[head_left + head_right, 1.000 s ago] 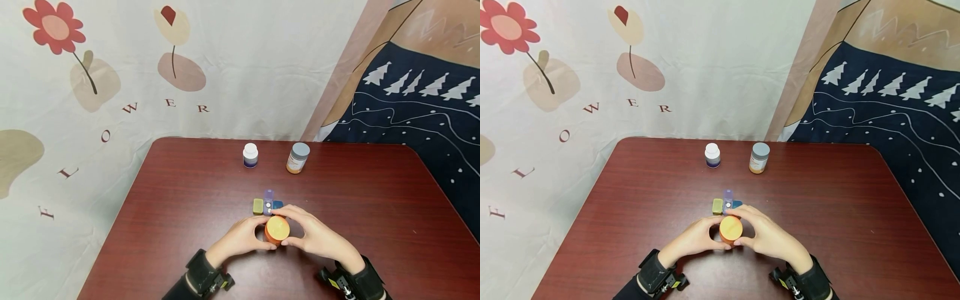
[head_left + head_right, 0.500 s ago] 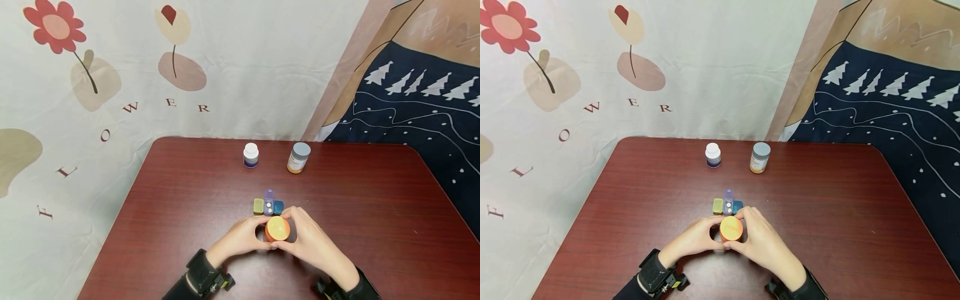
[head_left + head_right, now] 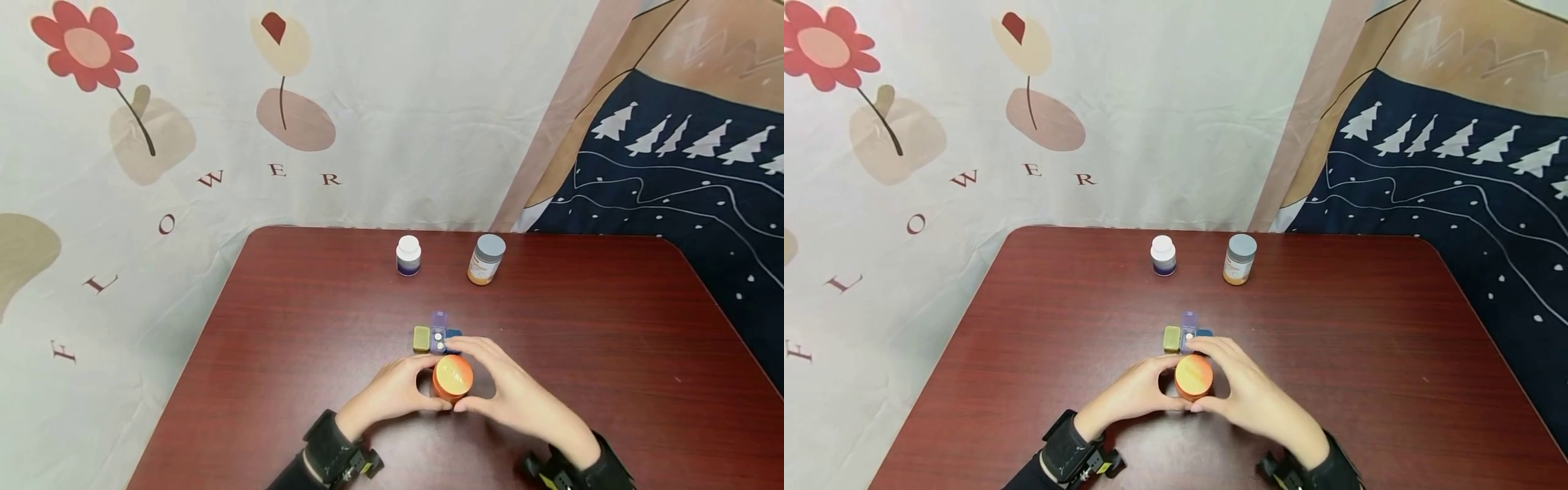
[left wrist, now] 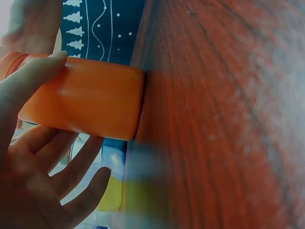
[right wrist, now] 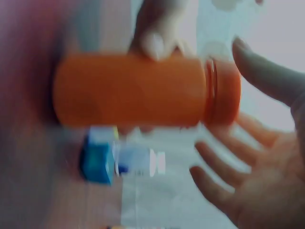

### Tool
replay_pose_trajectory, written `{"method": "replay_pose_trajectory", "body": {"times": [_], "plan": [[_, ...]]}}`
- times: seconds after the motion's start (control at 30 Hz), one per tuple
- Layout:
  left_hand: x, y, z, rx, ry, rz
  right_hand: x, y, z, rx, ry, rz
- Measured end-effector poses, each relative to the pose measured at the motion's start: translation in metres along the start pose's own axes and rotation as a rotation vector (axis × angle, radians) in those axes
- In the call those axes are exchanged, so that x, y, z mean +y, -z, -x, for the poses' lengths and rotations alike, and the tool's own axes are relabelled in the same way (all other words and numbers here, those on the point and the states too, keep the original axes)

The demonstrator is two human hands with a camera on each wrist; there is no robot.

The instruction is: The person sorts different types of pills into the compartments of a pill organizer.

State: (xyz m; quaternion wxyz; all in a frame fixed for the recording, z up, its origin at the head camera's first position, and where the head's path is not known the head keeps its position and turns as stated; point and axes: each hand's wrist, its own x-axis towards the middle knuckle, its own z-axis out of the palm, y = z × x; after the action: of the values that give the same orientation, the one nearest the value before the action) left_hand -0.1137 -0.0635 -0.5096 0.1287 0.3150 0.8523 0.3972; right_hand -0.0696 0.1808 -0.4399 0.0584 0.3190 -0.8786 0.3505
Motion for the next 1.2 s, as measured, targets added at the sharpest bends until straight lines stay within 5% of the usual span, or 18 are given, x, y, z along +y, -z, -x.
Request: {"method": "replay_pose_trajectory", "body": {"times": [0.17, 0.4, 0.73, 0.83, 1.2], "plan": [[0.016, 0.01, 0.002, -0.034, 0.037, 0.035, 0.013, 0.015, -0.007, -0.153, -0.007, -0.158], [0.01, 0.006, 0.001, -0.027, 0.024, -0.008, 0.027, 0.016, -0.015, -0.247, 0.007, -0.307], [0.006, 0.006, 0.001, -0.013, 0.009, -0.005, 0.02, 0.01, -0.011, -0.158, -0.043, -0.234], [0.012, 0.01, 0.001, -0.026, 0.046, 0.012, 0.017, 0.008, -0.009, -0.137, -0.059, -0.204], [0.021, 0.013, 0.003, -0.03, 0.061, 0.016, 0.012, -0.007, -0.001, 0.065, 0.043, -0.124]]}}
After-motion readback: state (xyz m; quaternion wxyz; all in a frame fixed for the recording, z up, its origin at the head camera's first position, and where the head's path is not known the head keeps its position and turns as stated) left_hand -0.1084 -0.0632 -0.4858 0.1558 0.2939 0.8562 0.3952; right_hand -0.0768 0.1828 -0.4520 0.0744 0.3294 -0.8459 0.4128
